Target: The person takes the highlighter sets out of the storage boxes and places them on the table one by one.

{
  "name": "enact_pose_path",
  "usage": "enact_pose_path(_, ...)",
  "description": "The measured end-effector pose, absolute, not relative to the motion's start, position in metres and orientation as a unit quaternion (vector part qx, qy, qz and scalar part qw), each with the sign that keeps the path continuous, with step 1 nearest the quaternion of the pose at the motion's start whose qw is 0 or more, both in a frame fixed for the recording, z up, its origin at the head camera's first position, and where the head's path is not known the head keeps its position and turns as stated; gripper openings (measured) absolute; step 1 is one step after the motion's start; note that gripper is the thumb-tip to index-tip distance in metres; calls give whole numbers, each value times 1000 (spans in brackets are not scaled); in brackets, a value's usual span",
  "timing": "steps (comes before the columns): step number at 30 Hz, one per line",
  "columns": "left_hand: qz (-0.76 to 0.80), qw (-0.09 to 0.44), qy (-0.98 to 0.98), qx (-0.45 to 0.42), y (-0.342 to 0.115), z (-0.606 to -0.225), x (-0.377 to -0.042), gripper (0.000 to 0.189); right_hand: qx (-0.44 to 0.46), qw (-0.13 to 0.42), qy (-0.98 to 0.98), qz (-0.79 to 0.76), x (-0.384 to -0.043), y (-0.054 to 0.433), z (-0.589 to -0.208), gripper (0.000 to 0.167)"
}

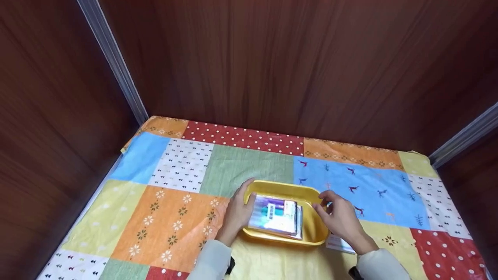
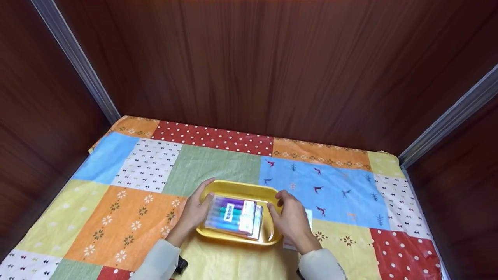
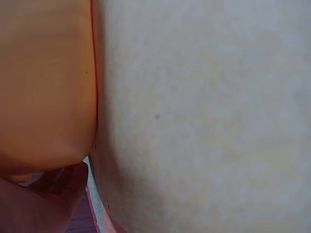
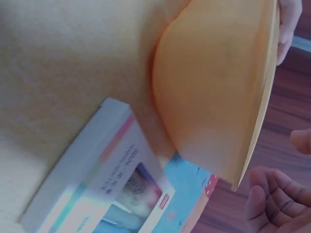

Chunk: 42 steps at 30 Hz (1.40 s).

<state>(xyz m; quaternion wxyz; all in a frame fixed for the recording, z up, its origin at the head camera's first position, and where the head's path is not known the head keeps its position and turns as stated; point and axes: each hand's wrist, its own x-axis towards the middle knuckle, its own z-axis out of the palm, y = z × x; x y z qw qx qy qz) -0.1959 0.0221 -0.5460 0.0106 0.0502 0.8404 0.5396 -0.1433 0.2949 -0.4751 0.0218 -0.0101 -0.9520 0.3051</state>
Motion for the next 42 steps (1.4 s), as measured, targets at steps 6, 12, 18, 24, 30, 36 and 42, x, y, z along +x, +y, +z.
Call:
enact_pose_path(6,538,12,842,49,21,-546,-195,46,21,-11,-953,304,-150,284,-473,30)
enact_pose_path(12,540,17,840,50,21,-544,-194,46,37,-35,-954,297,-156,276,-471,32)
enact_pose_path(18,534,24,844,47,20,-543,-195,47,61,-67,-951,296,-163,265,-470,33)
enact_pose_path(24,538,21,841,54,20,-543,-196,47,64,-95,-958,264,-167,259,-466,39)
enact_pose_path(30,531,21,845,55,19,-546,-194,47,77,-121,-959,243,-175,252,-465,44)
enact_pose_path(36,528,21,848,47,18,-545,-195,47,121,-128,-958,227,-187,241,-465,45)
enact_pose_path(42,524,25,850,45,20,-544,-195,47,138,-163,-958,194,-197,234,-465,45)
